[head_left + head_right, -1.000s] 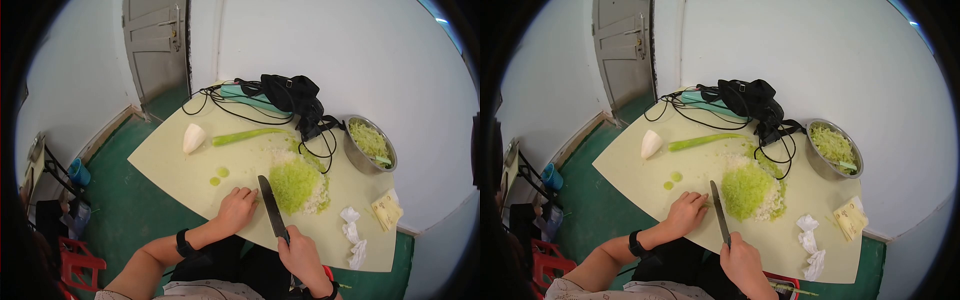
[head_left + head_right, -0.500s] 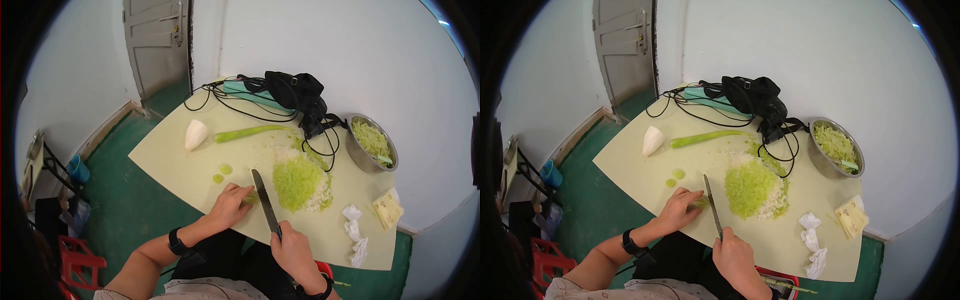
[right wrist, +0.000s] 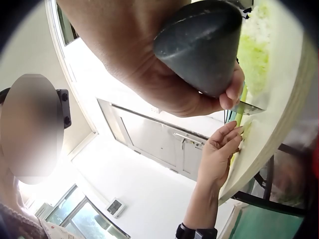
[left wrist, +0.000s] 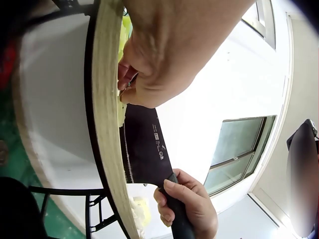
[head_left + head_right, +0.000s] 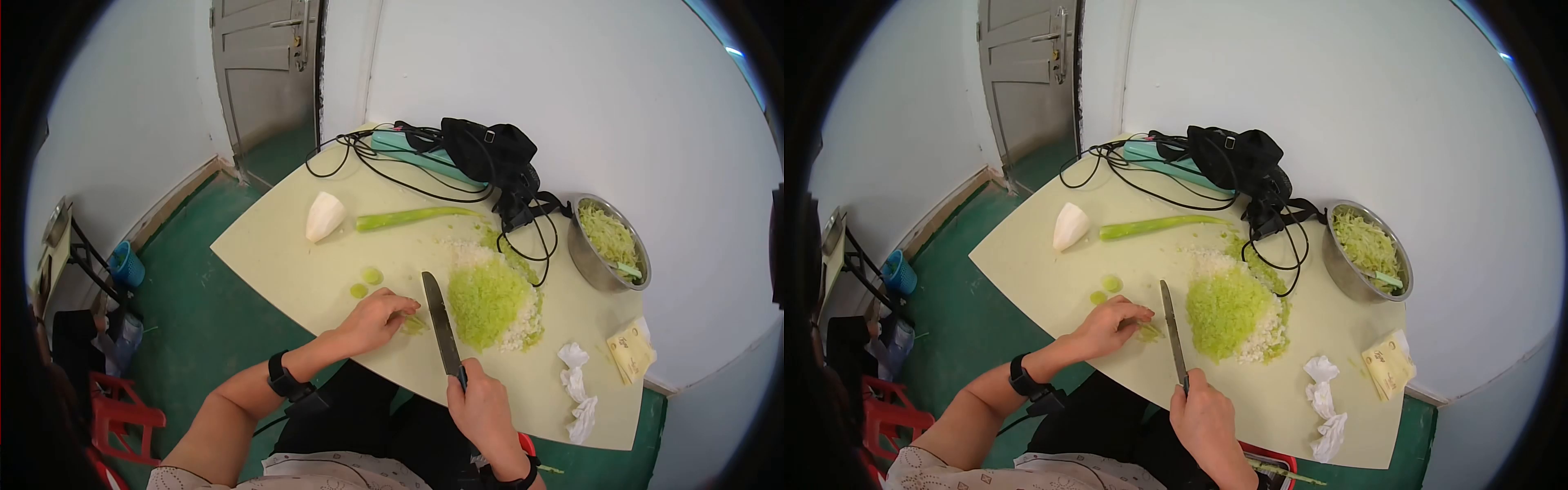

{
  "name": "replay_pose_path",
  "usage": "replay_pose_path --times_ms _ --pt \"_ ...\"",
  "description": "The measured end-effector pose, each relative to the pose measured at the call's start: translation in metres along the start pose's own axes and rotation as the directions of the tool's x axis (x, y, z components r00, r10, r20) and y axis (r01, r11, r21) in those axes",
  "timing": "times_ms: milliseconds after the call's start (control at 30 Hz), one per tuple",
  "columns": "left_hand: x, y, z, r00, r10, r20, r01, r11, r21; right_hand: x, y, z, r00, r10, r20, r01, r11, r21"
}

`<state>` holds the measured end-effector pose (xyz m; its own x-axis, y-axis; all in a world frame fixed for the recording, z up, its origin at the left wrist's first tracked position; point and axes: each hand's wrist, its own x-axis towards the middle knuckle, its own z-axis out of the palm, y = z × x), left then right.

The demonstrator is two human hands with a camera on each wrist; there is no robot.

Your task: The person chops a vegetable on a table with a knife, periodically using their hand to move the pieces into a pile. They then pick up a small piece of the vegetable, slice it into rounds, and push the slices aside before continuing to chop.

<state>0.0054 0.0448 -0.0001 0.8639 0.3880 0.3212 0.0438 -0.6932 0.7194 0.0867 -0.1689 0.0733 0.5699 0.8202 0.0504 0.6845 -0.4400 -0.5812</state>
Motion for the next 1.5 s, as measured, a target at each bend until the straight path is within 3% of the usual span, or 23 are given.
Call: replay_pose_path --times_ms 233,433,533,633,833,933,1133,1300,1500 --pt "0.015 0.0 0.003 0.998 -0.03 -0.063 0.024 0.995 -0.097 0.0 0.001 -0.002 0.999 -0.046 0.025 0.047 0.998 -0.051" --pt "0.015 -0.002 -0.003 0.99 0.07 0.126 -0.074 0.997 0.028 -0.001 0.004 -0.001 1.0 0.01 0.01 -0.01 1.0 0.028" --pt "0.014 -0.001 -0.004 0.986 0.102 0.131 -0.097 0.994 -0.044 0.0 0.003 0.0 1.0 -0.015 0.0 0.015 1.0 0.023" --pt "0.015 0.006 -0.013 0.897 0.392 0.203 -0.419 0.901 0.111 0.0 0.002 -0.001 0.999 -0.033 0.002 0.033 0.999 0.014" --pt "0.008 0.001 0.002 0.917 0.372 0.146 -0.397 0.888 0.23 0.005 -0.001 -0.004 0.999 -0.037 0.025 0.037 0.999 -0.027" --pt "0.002 0.004 0.013 0.928 0.369 0.044 -0.365 0.882 0.299 0.005 -0.007 -0.006 0.999 -0.04 0.029 0.041 0.998 -0.045" --pt "-0.002 0.007 0.021 0.938 0.336 -0.089 -0.301 0.914 0.273 0.006 -0.012 -0.005 0.992 -0.125 0.036 0.128 0.984 -0.122" --pt "-0.002 0.01 0.02 0.943 0.316 -0.107 -0.282 0.926 0.252 0.005 -0.014 0.0 0.988 -0.155 0.017 0.156 0.981 -0.112" --pt "-0.002 0.008 0.021 0.945 0.308 -0.109 -0.274 0.928 0.253 0.013 -0.012 0.005 0.981 -0.169 0.092 0.18 0.975 -0.129"
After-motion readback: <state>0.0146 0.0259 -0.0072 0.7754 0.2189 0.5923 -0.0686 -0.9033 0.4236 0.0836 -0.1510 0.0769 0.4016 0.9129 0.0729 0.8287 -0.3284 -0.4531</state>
